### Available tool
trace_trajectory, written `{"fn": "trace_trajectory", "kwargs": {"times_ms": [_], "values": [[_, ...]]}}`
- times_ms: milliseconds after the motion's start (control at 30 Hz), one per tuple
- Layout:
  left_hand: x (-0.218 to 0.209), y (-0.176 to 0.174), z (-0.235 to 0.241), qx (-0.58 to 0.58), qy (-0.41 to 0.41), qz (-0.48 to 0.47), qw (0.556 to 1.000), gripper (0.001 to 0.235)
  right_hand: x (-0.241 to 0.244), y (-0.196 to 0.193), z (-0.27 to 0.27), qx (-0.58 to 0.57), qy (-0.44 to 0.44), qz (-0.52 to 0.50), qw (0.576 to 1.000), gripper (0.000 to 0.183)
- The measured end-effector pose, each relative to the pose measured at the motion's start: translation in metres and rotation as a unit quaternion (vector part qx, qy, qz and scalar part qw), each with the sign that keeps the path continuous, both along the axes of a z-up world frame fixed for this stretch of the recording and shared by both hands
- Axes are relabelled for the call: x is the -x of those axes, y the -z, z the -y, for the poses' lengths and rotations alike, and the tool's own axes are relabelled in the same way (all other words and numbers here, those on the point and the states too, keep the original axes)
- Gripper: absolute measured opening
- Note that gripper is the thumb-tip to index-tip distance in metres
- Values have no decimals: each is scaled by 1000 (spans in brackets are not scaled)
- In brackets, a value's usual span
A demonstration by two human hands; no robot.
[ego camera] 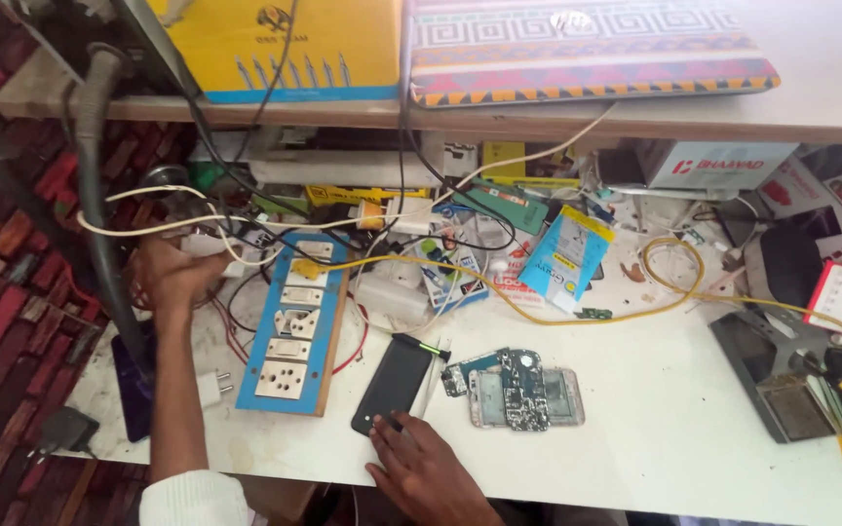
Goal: The person uses a soldering iron and solder wire to work on a small circuit board placed on a cluttered workbench. They repeatedly apply solder to specific points on the board while holding the board steady with the other hand.
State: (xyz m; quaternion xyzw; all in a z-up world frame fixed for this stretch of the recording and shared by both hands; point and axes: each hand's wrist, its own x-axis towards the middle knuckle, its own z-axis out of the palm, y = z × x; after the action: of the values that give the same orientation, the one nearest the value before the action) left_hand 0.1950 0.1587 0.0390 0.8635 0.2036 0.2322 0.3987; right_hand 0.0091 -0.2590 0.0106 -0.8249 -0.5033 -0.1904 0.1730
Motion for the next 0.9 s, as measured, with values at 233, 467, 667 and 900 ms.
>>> {"fn": "trace_trajectory", "kwargs": {"times_ms": [233,467,667,900], "values": [[-23,33,23,135,199,173,955,45,4,-2,0,4,5,-4,1000,41],[-70,40,-1,533,255,185,786,33,1,-1,-1,-7,2,-10,1000,38],[-39,29,-3,-219,92,118,964,47,3,0,-1,-13,8,-14,1000,37],[-43,70,2,-335,-55,-66,938,37,3,5,0,-27,-1,-16,1000,36]]}}
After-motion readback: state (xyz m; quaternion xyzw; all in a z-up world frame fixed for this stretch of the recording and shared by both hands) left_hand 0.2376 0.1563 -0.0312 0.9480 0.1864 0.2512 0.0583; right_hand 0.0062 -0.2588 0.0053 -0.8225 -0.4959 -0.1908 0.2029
